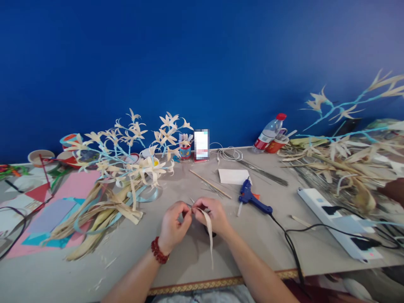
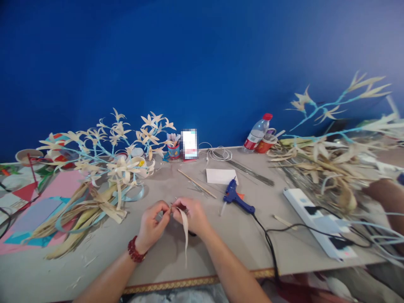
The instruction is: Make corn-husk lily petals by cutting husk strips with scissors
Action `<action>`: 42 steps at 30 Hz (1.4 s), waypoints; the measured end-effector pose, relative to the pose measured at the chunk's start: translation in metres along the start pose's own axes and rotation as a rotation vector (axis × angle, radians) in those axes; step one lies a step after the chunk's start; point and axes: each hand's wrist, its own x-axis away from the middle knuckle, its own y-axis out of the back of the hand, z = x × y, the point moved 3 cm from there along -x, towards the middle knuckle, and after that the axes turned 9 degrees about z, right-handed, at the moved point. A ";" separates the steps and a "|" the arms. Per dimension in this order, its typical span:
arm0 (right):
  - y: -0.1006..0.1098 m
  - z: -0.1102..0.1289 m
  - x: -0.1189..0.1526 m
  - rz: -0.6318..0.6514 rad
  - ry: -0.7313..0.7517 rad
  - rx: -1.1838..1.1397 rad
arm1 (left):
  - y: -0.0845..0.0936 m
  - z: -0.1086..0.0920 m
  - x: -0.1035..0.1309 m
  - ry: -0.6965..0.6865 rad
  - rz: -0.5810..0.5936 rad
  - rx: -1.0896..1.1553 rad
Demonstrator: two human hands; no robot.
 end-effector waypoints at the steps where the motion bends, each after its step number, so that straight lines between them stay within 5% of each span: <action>1: 0.001 0.000 0.000 -0.016 0.003 0.031 | 0.000 0.000 0.000 -0.003 -0.004 0.000; 7: 0.012 0.002 0.002 -0.099 -0.004 0.199 | 0.000 0.002 0.000 0.033 -0.042 0.050; 14: 0.001 0.000 0.000 0.023 -0.044 0.066 | 0.000 0.002 -0.001 0.055 -0.047 0.076; 21: 0.012 0.000 0.001 -0.066 -0.047 0.152 | -0.001 0.002 0.000 0.035 -0.060 0.015; 28: -0.001 -0.008 -0.001 0.055 -0.087 0.004 | 0.000 0.004 0.000 0.067 -0.083 0.072; 35: 0.005 -0.006 0.001 -0.068 -0.055 0.086 | -0.001 0.004 0.002 0.042 -0.087 -0.013; 42: -0.004 -0.010 0.000 0.062 -0.108 -0.001 | -0.001 0.002 0.002 0.026 -0.088 -0.033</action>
